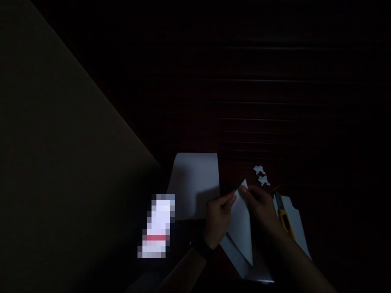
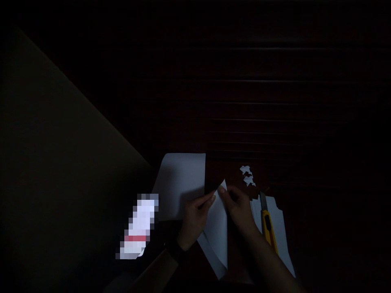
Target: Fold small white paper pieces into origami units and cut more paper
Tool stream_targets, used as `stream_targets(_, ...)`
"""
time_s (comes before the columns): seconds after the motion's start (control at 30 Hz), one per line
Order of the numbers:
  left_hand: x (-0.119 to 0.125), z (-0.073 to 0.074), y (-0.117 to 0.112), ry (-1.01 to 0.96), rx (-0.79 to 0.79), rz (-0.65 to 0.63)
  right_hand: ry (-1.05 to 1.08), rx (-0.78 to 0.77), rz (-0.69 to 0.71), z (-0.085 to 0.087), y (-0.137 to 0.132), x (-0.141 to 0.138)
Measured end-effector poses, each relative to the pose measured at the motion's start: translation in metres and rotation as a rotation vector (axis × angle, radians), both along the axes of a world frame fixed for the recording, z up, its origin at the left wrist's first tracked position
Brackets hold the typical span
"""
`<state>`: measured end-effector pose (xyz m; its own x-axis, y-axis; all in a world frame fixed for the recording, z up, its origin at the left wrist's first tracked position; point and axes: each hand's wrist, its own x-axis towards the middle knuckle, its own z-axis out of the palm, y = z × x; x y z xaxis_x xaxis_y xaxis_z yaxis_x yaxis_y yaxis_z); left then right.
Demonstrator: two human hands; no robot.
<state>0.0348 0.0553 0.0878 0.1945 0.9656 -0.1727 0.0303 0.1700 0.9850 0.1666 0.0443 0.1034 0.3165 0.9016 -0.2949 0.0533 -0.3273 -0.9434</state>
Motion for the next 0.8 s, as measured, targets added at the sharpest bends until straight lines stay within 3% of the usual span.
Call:
stream_targets(0.1,0.0,0.001,-0.002,0.024,0.018,-0.031,0.141,-0.035,0.011,0.001,0.003,0.008)
stream_targets(0.33,0.0,0.0,-0.005,0.026,0.029,-0.088,0.21,-0.035,0.017,0.0,0.007,0.022)
stream_targets(0.57,0.001,0.002,-0.006,0.001,0.042,-0.078,0.195,-0.01,-0.115,-0.01,0.008,0.03)
stream_targets(0.8,0.0,0.005,-0.005,0.045,0.031,-0.099,0.118,-0.014,-0.082,-0.01,0.008,0.035)
